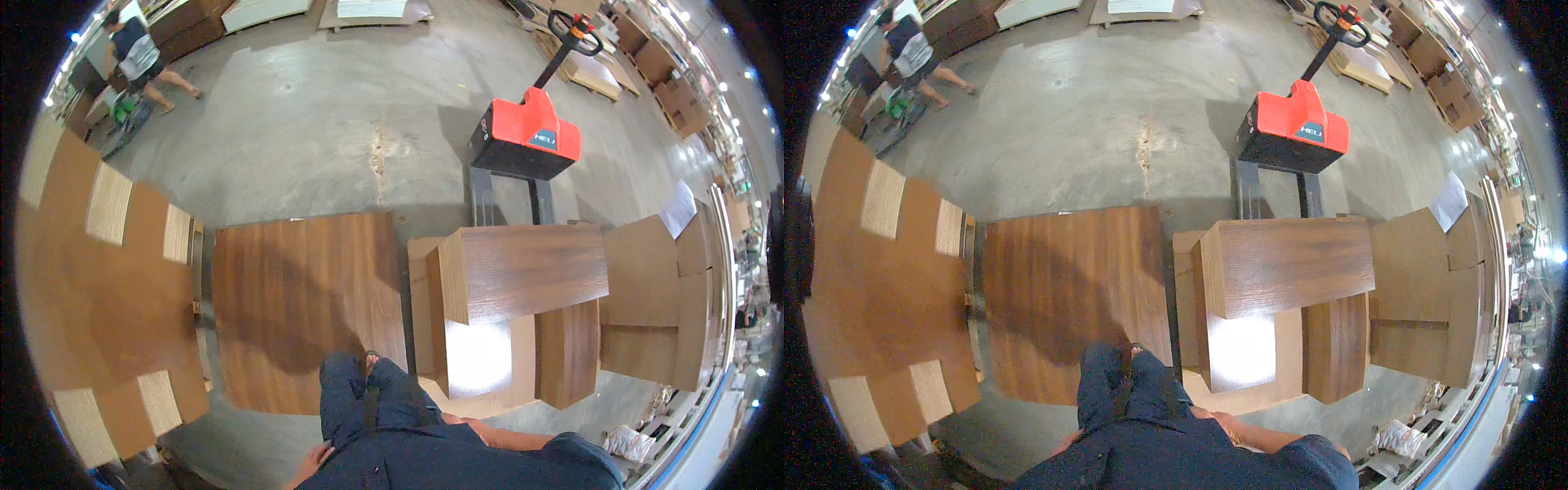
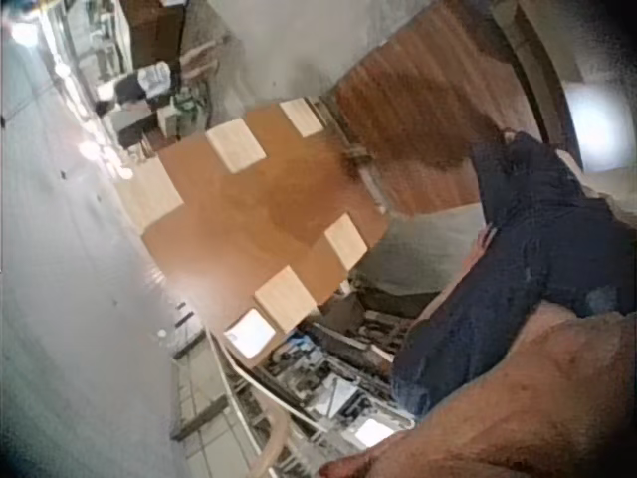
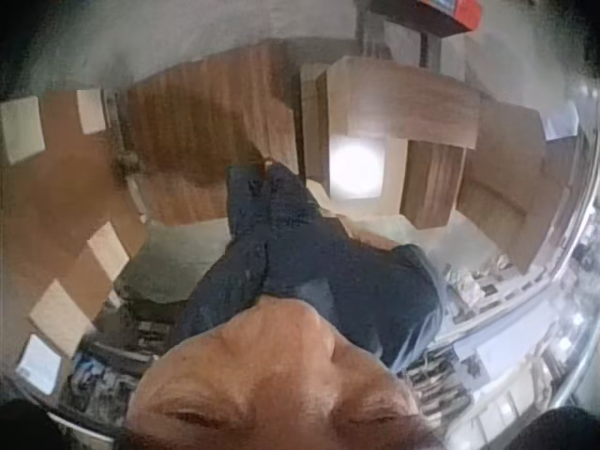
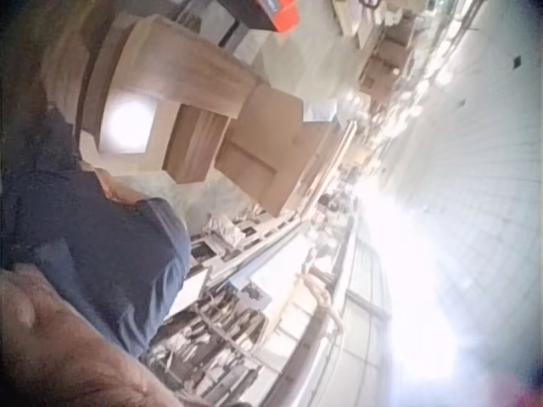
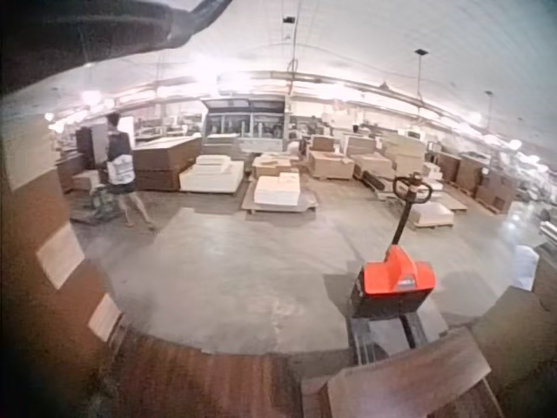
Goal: The person walks through a warehouse carrying a pallet jack, then places wooden panels on a workbench. They use a utility knife to trim edges of the panels and stack them on a pallet. The person handles multiple panels one at a time, flipping and aligning them before stacking.
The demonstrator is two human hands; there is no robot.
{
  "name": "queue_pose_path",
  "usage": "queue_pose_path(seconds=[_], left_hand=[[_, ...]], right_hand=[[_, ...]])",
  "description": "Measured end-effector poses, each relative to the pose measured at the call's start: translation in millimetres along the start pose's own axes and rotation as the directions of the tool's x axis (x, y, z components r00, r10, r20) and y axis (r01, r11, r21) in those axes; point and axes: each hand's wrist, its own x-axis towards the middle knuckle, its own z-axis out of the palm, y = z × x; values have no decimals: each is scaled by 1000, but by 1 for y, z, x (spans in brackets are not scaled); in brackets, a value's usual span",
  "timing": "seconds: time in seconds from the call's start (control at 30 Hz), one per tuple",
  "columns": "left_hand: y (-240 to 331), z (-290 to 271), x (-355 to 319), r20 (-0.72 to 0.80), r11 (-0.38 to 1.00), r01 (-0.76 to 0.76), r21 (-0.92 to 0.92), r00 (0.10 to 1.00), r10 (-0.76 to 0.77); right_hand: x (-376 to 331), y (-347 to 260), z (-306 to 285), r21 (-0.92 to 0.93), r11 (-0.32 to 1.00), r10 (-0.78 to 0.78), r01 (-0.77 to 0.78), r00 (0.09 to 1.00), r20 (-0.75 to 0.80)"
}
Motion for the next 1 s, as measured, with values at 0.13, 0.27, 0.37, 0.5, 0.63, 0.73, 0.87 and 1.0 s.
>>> queue_pose_path(seconds=[0.13, 0.27, 0.37, 0.5, 0.63, 0.73, 0.87, 1.0], left_hand=[[156, -162, 45, -244, 998, 52, -35, 968, -60], [125, -300, 155, -15, 670, -328, 666, 892, 452], [176, -412, 217, -5, 706, -79, 704, 993, 115], [379, -540, 334, -238, 497, -100, 862, 787, 570], [612, -586, 442, -248, 672, -240, 701, 801, 545], [756, -603, 538, -119, 513, -355, 781, 723, 681], [920, -605, 639, 66, 407, -493, 769, 694, 717], [958, -636, 813, -159, 725, -449, 521, 784, 600]], right_hand=[[91, -72, -129, -305, 928, -264, 213, 955, -134], [131, -102, -254, -542, 839, -187, 42, 958, -216], [154, -111, -309, -332, 924, 71, -192, 936, -344], [193, -117, -374, 87, 994, 112, -72, 590, -799], [233, -135, -484, 165, 985, 174, -60, 438, -882], [263, -132, -603, 248, 969, 228, -14, 445, -866], [278, -97, -787, 224, 975, 215, 1, 281, -935], [289, -113, -1058, 5, 1000, 5, 2, -48, -999]])
